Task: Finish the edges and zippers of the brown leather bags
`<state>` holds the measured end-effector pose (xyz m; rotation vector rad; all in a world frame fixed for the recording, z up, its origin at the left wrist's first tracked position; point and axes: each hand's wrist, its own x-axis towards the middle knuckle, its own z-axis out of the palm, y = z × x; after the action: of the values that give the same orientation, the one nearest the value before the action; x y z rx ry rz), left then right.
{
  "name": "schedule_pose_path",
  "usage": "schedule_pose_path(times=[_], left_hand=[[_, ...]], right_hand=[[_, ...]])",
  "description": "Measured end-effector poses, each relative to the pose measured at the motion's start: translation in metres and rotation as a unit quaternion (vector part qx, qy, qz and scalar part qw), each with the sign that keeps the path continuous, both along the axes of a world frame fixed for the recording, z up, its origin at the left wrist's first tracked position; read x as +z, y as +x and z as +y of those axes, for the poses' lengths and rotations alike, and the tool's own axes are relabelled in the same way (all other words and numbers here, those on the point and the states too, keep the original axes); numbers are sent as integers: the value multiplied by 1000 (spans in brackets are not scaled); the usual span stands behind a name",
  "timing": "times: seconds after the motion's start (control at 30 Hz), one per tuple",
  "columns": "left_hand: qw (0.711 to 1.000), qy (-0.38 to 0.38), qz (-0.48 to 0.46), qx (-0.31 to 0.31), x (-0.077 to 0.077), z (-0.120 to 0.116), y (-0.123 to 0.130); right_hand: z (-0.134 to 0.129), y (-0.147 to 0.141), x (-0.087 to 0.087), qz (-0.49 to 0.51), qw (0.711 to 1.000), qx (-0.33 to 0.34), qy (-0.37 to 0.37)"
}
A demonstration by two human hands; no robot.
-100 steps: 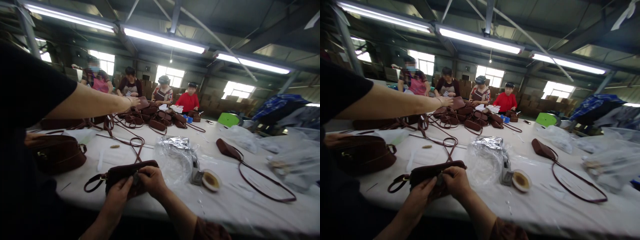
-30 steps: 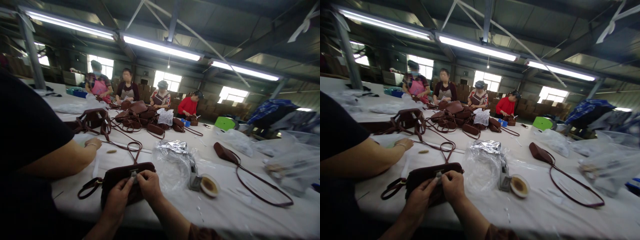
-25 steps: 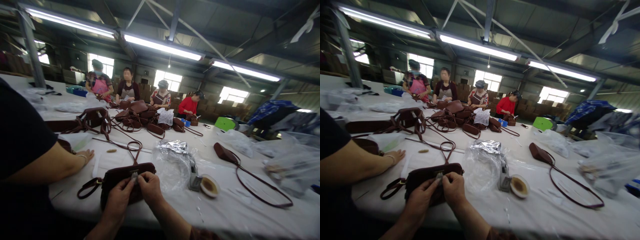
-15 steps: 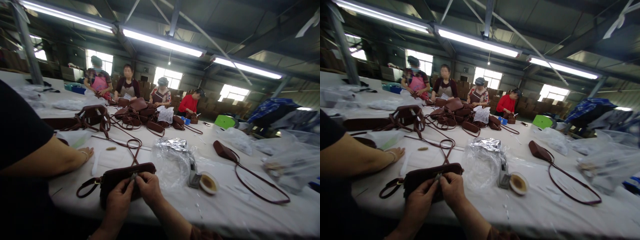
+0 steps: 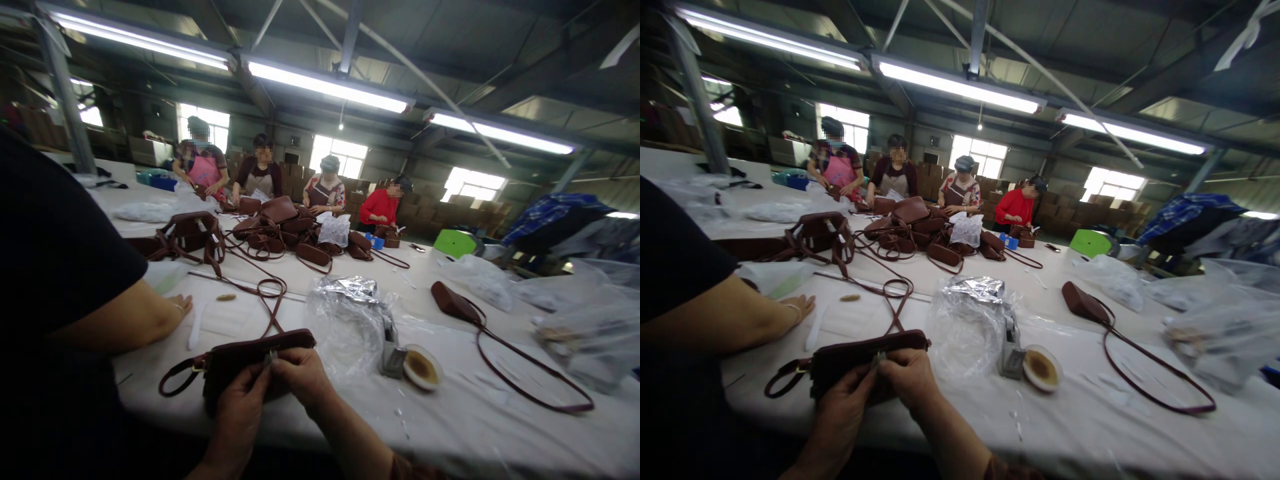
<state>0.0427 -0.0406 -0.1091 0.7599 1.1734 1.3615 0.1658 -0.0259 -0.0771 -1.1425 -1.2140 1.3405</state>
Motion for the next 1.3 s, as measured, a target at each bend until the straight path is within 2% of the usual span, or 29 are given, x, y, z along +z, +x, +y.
schedule_pose_path(times=[0.1, 0.2, 0.27, 0.33, 0.43, 0.57, 0.63, 0.73, 0.8, 0.9, 1.0, 1.1, 1.2, 1.3], left_hand=[[1000, 5, -24, 8, -1, -2, 4], [993, -3, -114, -24, 5, -5, 8], [990, -1, -135, -41, 10, -8, 9], [994, 13, -99, -38, 14, -11, 8], [999, 35, 20, 2, 18, -13, 5], [987, 54, 146, 45, 19, -16, 4], [988, 48, 139, 39, 15, -17, 4], [1000, 18, 14, -7, 6, -19, 5], [997, 4, -76, -34, 3, -19, 6], [989, -1, -141, -52, 6, -19, 5], [988, 3, -139, -69, 14, -19, 3], [993, 13, -87, -73, 20, -19, -1], [997, 21, -27, -70, 19, -20, -4], [996, 12, -19, -82, 15, -22, -4]], right_hand=[[3, 2, -1, 40, 999, 6, -26], [2, 2, 3, 41, 999, -3, -33], [1, 2, 6, 40, 998, 10, -52], [0, 3, 9, 41, 996, 28, -78], [1, 5, 11, 54, 990, 58, -114], [0, 5, 7, 101, 983, 87, -128], [-2, 4, 2, 120, 981, 76, -131], [-5, 1, -4, 136, 981, 54, -126], [-7, -1, -7, 146, 981, 46, -123], [-10, -4, -6, 131, 984, 32, -114], [-15, -5, 0, 63, 996, 11, -64], [-22, -4, 5, 30, 998, -38, -28], [-26, -4, 6, 28, 996, -82, -26], [-27, -5, 7, 15, 995, -96, -17]])
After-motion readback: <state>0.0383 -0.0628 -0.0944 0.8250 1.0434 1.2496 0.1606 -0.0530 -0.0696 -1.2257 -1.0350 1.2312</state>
